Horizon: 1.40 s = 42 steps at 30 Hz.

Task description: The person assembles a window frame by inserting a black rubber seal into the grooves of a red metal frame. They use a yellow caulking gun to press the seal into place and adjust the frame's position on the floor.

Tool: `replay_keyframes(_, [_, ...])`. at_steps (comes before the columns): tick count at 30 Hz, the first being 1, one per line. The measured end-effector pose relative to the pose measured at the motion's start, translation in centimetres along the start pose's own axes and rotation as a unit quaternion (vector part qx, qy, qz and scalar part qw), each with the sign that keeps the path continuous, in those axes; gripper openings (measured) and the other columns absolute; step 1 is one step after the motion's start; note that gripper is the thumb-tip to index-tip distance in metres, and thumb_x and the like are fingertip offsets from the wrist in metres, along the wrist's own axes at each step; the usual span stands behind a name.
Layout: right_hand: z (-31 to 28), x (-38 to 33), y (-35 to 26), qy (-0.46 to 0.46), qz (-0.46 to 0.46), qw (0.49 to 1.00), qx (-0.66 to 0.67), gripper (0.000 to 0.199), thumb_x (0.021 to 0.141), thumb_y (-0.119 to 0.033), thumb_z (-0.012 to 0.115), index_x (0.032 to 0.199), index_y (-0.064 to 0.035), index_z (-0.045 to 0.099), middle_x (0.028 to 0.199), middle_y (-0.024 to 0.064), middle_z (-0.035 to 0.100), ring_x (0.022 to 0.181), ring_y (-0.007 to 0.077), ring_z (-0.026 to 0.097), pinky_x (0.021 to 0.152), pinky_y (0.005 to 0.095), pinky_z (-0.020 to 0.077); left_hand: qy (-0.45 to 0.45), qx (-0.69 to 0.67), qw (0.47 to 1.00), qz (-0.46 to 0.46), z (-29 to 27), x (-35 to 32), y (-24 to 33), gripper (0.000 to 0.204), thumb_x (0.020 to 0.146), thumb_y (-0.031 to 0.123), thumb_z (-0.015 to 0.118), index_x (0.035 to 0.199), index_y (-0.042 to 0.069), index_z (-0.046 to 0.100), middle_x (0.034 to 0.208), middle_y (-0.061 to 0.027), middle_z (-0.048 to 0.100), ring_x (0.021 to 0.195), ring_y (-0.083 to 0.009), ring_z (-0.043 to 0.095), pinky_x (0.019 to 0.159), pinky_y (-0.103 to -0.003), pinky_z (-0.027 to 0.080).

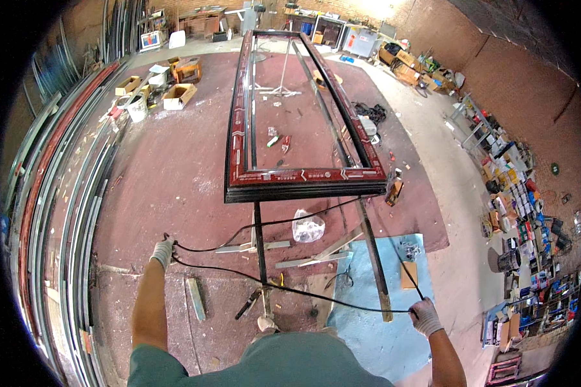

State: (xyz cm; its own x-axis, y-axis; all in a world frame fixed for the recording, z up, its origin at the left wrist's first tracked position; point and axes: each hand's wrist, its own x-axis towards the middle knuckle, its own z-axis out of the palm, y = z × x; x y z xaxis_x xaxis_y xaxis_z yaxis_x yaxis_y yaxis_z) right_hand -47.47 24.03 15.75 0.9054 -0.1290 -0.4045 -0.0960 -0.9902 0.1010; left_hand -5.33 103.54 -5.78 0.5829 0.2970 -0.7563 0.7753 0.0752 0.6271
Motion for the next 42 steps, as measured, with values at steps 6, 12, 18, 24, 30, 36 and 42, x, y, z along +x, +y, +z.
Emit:
replay_keyframes(6, [1.1,2.0,-1.7,0.135,-0.059,0.975,0.164,0.007,0.081,-0.013,0.064,0.081,-0.0066,0.067,0.080,0.0125,0.062,0.086,0.0349,0.059,0.081,0.0445,0.0471,-0.032,-0.019,0.996,0.083,1.3,-1.8,-3.8,0.019,0.091,0.029,0.061,0.100,0.012,0.060,0.076,-0.0039,0.062,0.065,-0.0222,0.065,0.052,-0.043,0.049])
replay_keyframes(12, [-2.1,4.4,-4.8,0.110,-0.149,0.962,0.201,0.016,0.077,-0.010,0.064,0.093,-0.0070,0.064,0.080,0.0131,0.061,0.083,0.0358,0.060,0.078,0.0455,0.0482,-0.039,0.064,0.908,0.413,8.4,-9.1,-7.3,0.045,0.087,0.012,0.062,0.129,0.000,0.052,0.114,-0.0142,0.061,0.113,-0.0281,0.057,0.092,-0.036,0.049])
replay_keyframes(18, [-2.8,5.4,-2.8,0.244,-0.276,0.895,0.254,0.025,0.073,-0.007,0.066,0.097,-0.0040,0.061,0.080,0.0134,0.062,0.079,0.0359,0.061,0.075,0.0460,0.0493,-0.378,0.235,0.679,0.584,29.5,-40.1,-5.7,0.047,0.084,0.008,0.067,0.128,0.001,0.054,0.122,-0.0140,0.059,0.116,-0.0258,0.055,0.100,-0.036,0.044])
replay_keyframes(24, [-4.1,5.9,2.1,0.291,-0.278,0.850,0.340,0.022,0.077,-0.006,0.066,0.099,-0.0053,0.061,0.087,0.0140,0.065,0.082,0.0355,0.063,0.076,0.0450,0.0500,-0.514,0.381,0.587,0.496,46.2,-54.8,-8.9,0.052,0.083,0.018,0.074,0.130,0.004,0.054,0.122,-0.0148,0.062,0.116,-0.0250,0.056,0.100,-0.038,0.044])
replay_keyframes(30, [1.7,8.6,10.2,0.302,-0.308,0.829,0.356,0.022,0.085,-0.017,0.063,0.103,-0.0055,0.058,0.096,0.0143,0.061,0.092,0.0343,0.059,0.082,0.0441,0.0466,-0.315,0.513,0.618,0.506,51.4,-56.6,-11.1,0.026,0.080,0.002,0.065,0.106,0.004,0.066,0.097,-0.0190,0.067,0.089,-0.0343,0.065,0.083,-0.038,0.052])
replay_keyframes(36, [4.9,15.8,17.8,0.320,-0.250,0.868,0.286,0.017,0.082,-0.022,0.065,0.087,-0.0067,0.062,0.084,0.0125,0.061,0.087,0.0328,0.059,0.076,0.0455,0.0477,-0.152,0.482,0.729,0.461,53.0,-59.9,-10.1,0.016,0.087,0.013,0.062,0.099,0.003,0.067,0.087,-0.0178,0.067,0.079,-0.0339,0.064,0.072,-0.040,0.051])
replay_keyframes(42, [-3.4,21.6,25.5,0.397,-0.194,0.850,0.286,0.018,0.082,-0.017,0.063,0.098,-0.0085,0.061,0.098,0.0115,0.061,0.095,0.0313,0.058,0.080,0.0438,0.0467,-0.068,0.204,0.831,0.514,53.0,-61.8,-8.1,0.013,0.096,0.013,0.057,0.094,0.001,0.063,0.076,-0.0014,0.060,0.070,-0.0094,0.057,0.062,-0.025,0.048])
